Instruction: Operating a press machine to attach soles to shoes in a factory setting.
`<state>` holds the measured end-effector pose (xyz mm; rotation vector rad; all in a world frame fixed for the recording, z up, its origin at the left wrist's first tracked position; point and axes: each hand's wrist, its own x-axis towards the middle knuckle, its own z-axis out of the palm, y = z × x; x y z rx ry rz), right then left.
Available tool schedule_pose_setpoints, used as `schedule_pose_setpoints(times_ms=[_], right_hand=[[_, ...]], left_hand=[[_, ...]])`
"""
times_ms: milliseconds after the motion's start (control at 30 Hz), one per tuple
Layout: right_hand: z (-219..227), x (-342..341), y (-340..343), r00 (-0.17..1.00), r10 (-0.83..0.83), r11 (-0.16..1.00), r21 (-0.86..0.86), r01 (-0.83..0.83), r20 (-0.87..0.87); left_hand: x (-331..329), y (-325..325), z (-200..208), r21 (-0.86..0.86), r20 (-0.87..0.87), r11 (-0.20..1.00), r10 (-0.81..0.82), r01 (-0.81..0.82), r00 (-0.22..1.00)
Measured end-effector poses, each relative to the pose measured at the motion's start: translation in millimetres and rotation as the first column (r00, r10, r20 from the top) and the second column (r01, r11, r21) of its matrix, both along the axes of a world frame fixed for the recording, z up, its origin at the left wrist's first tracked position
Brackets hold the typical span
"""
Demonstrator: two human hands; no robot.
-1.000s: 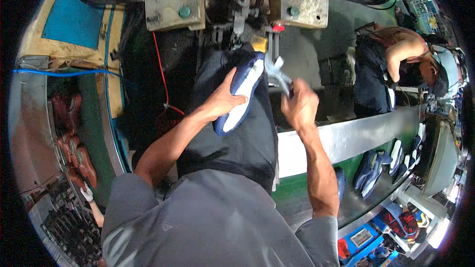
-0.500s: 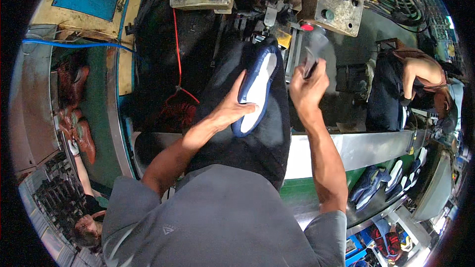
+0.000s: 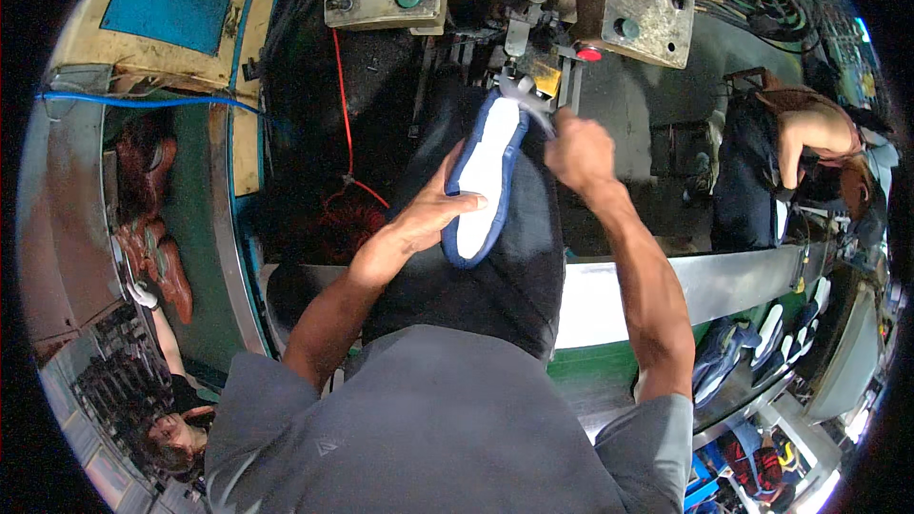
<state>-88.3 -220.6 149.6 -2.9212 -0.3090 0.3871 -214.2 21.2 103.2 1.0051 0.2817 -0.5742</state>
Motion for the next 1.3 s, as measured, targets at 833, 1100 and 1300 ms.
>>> schedule_pose_setpoints(times_ms=[833, 1100, 1300], right_hand=[[-101, -340, -171, 0.613, -0.79, 0.613, 0.005, 0.79, 0.013], [32, -170, -81, 0.831, -0.309, -0.255, 0.882, 0.397, -0.463], [64, -132, -33, 0.84, -0.303, -0.218, 0.891, 0.398, -0.45]], left_hand=[[-9, -19, 90, -0.572, -0.06, 0.756, -0.427, 0.32, 0.902], [-35, -36, 73, -0.805, -0.187, 0.544, -0.61, 0.237, 0.77], [-27, -34, 111, -0.526, -0.151, 0.752, -0.541, 0.396, 0.827]])
